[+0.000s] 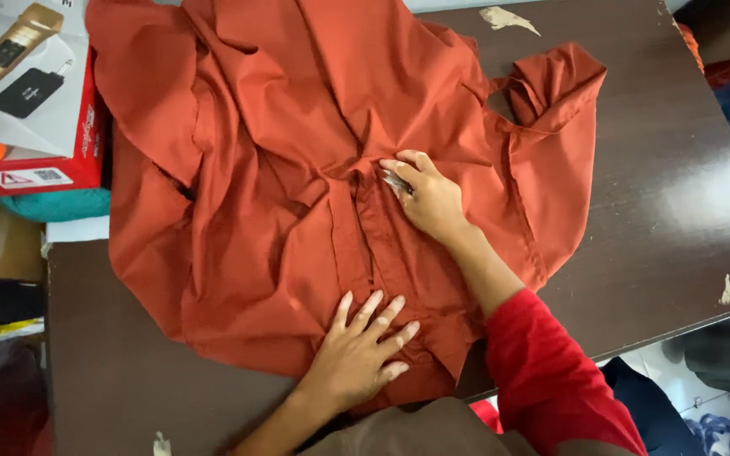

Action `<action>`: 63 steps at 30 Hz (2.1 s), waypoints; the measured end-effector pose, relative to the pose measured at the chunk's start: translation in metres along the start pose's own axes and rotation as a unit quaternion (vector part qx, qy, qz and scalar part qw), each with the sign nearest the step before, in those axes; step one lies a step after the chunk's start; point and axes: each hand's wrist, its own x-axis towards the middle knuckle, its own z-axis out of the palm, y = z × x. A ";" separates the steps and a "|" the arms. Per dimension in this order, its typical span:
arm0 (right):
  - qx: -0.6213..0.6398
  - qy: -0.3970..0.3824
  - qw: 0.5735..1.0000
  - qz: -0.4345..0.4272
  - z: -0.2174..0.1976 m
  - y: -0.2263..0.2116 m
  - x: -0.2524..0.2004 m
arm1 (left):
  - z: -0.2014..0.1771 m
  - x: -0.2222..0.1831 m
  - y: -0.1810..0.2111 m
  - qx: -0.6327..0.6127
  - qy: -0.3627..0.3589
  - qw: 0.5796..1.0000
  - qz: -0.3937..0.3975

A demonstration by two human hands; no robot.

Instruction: Trimming excess threads from a red garment using small thread snips on a work table.

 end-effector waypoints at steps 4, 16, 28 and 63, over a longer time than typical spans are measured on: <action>-0.047 0.047 0.998 0.002 0.016 0.025 0.014 | -0.007 -0.003 -0.003 -0.022 0.023 0.999 -0.005; 0.162 0.141 0.977 0.008 0.010 0.024 0.007 | -0.029 0.078 -0.038 -0.086 0.168 0.980 -0.060; 0.304 0.187 0.934 0.025 0.003 0.026 0.014 | 0.001 0.106 -0.093 -0.097 0.154 0.959 -0.218; 0.287 0.115 0.951 0.029 -0.005 0.024 0.014 | -0.024 0.071 -0.053 0.124 0.078 0.985 -0.093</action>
